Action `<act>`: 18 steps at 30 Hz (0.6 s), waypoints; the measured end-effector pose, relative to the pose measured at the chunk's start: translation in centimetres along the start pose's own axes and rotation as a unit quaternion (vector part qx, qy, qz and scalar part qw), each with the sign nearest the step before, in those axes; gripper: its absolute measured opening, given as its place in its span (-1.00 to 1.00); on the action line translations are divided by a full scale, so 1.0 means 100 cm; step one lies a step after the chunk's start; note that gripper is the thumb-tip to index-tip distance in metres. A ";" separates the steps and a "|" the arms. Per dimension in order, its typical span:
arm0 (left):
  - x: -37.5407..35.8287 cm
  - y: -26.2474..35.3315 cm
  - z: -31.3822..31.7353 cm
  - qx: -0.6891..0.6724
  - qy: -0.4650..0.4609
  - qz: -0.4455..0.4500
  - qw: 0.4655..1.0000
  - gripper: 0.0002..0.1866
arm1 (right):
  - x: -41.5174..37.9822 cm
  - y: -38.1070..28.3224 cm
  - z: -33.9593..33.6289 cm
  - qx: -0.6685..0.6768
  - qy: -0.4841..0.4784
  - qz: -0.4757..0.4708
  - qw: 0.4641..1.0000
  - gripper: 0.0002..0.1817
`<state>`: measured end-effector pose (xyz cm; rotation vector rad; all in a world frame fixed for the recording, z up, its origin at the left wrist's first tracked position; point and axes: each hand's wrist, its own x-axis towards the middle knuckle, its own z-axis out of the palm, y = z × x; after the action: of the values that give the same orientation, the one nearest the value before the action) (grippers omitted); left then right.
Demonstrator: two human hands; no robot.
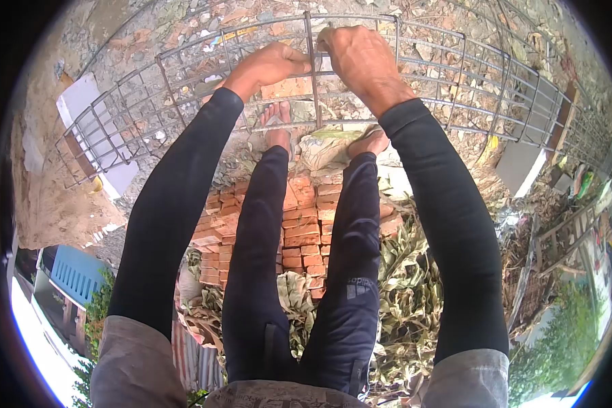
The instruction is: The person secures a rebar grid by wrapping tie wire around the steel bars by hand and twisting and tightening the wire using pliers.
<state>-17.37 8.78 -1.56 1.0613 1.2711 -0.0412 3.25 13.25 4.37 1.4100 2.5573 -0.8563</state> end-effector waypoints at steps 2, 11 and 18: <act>0.004 -0.003 0.002 -0.041 -0.010 -0.001 0.999 -0.54 | 0.004 -0.003 0.000 -0.001 -0.029 -0.001 1.000 -0.82; 0.004 -0.003 0.009 -0.013 -0.015 -0.005 1.000 -0.51 | -0.002 -0.007 0.014 0.061 -0.051 0.058 0.995 -0.78; 0.005 -0.003 0.016 -0.031 -0.010 0.002 0.999 -0.54 | -0.023 -0.019 0.022 0.112 -0.027 0.120 0.986 -0.72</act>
<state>-16.17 7.83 -2.29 1.0071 1.2458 -0.0094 2.68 9.58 4.10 1.6862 2.2465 -1.1475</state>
